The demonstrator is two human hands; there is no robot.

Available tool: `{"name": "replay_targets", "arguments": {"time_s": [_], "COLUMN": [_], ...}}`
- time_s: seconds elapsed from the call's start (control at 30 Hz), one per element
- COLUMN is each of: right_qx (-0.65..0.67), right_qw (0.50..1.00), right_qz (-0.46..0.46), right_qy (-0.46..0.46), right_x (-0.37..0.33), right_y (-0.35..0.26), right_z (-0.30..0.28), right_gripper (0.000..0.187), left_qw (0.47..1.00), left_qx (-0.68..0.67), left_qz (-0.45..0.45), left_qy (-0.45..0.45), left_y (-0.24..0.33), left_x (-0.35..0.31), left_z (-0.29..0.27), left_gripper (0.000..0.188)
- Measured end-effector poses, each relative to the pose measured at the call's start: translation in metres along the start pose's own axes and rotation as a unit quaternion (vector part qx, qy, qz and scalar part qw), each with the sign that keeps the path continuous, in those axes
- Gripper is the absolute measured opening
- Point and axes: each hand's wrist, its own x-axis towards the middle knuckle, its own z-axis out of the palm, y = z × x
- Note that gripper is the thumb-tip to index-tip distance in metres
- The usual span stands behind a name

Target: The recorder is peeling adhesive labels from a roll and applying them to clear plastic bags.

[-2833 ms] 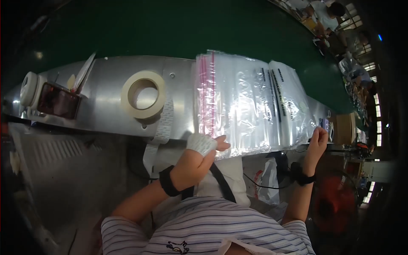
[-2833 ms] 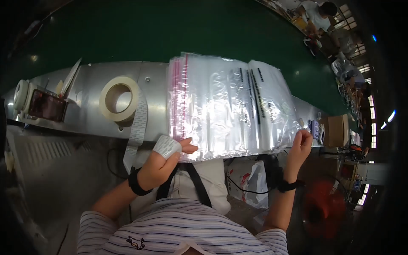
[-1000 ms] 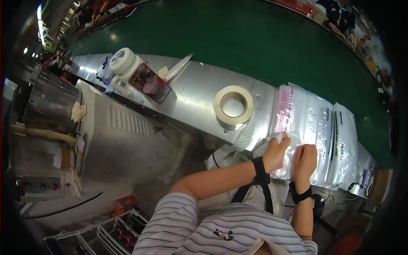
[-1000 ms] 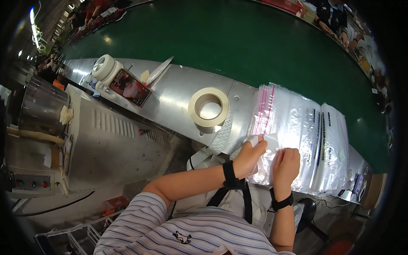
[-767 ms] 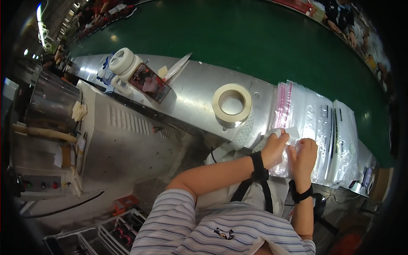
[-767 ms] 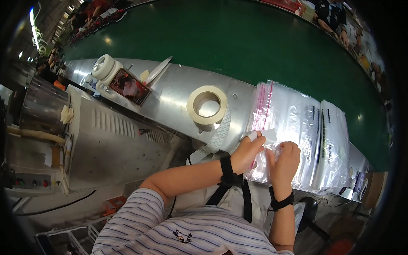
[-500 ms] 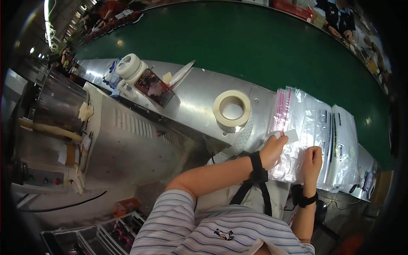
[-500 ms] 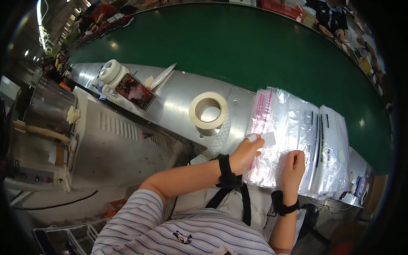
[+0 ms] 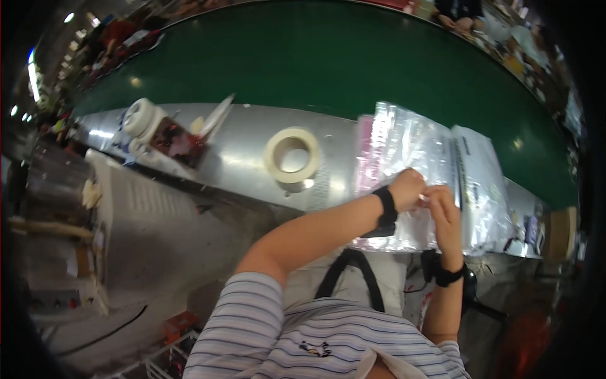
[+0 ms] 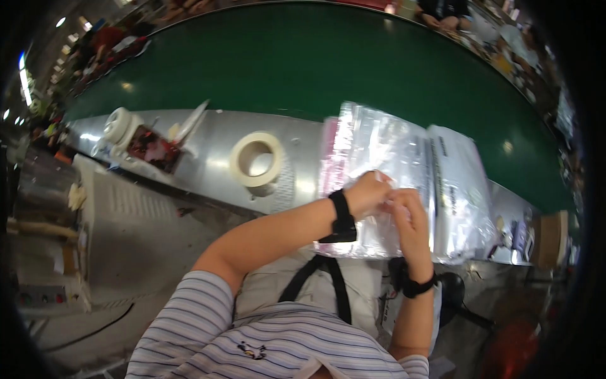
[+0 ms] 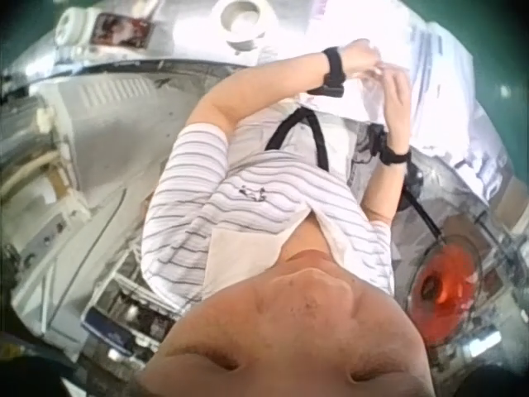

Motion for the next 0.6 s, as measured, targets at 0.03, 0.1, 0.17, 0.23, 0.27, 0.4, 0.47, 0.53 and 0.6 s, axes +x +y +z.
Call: {"name": "replay_targets", "arguments": {"time_s": [0.03,0.1,0.17,0.23,0.27,0.4,0.47,0.53,0.6], "right_qx": [-0.026,-0.069,-0.124,-0.335,-0.385,-0.41,-0.376,-0.269,-0.029], "right_qw": [0.999,0.998,0.991,0.931,0.904,0.887,0.905,0.959,0.989], "right_qz": [0.025,-0.006,-0.017,-0.13,-0.168,-0.206,-0.192,-0.067,0.143], "right_qy": [-0.006,-0.011,-0.038,-0.068,-0.076,-0.057,-0.052,-0.063,-0.031], "right_x": [-0.001,-0.006,-0.019,-0.03,-0.03,-0.028,-0.021,-0.012,-0.003], "right_y": [0.007,0.012,-0.003,-0.006,-0.006,0.019,0.019,0.025,0.025], "right_z": [-0.008,-0.01,-0.005,0.005,0.012,0.027,0.023,0.013,0.0], "right_gripper": [0.008,0.013,0.039,0.048,0.043,0.016,0.013,0.01,0.013], "left_qw": [0.983,0.97,0.96,0.962,0.966,0.979,0.99,0.994,1.0], "left_qx": [-0.146,-0.201,-0.195,-0.177,-0.17,-0.163,-0.115,-0.095,0.007], "left_qz": [-0.11,-0.131,-0.201,-0.209,-0.194,-0.12,-0.075,-0.045,0.0], "left_qy": [-0.032,-0.033,0.018,-0.014,0.004,0.034,0.012,-0.003,0.01], "left_y": [0.035,0.049,0.061,0.066,0.069,0.059,0.058,0.057,0.053], "left_x": [-0.017,-0.031,-0.051,-0.072,-0.083,-0.122,-0.143,-0.155,-0.161], "left_z": [0.012,-0.001,-0.022,-0.042,-0.047,-0.057,-0.062,-0.063,-0.062], "left_gripper": [0.012,0.018,0.021,0.037,0.04,0.062,0.058,0.055,0.047]}}
